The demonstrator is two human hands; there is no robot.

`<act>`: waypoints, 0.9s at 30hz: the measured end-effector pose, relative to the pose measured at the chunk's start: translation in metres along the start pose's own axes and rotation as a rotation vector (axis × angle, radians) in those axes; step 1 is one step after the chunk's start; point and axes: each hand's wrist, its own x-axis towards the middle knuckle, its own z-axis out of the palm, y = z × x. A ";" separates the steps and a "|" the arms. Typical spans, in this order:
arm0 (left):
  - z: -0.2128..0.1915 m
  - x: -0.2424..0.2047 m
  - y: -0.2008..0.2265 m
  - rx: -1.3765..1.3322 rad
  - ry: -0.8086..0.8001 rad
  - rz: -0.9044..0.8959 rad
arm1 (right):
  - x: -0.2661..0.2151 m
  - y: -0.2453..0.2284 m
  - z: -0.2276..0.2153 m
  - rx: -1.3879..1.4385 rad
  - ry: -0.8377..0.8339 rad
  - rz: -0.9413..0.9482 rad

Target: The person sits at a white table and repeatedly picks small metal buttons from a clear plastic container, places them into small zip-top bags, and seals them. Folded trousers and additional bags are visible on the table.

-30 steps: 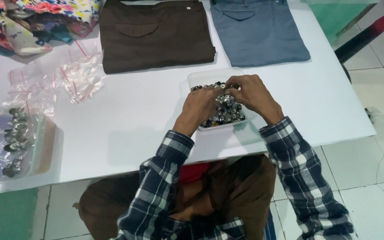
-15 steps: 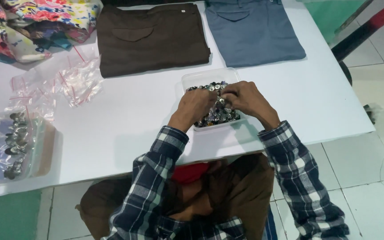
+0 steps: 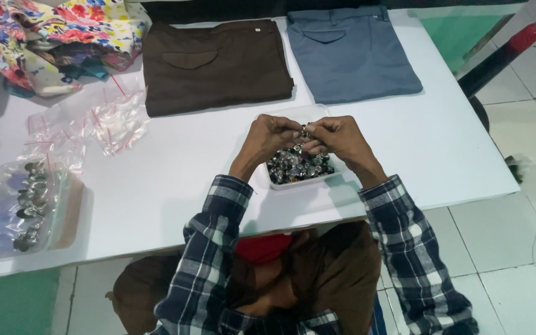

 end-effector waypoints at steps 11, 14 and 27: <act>0.003 0.008 -0.022 -0.003 0.132 -0.012 | 0.015 0.021 -0.007 -0.362 0.018 -0.081; 0.003 0.008 -0.024 -0.015 0.191 -0.011 | 0.020 0.020 0.002 -0.956 -0.049 -0.104; 0.009 0.004 -0.025 -0.051 0.220 0.011 | 0.004 0.000 0.002 -0.667 0.043 -0.098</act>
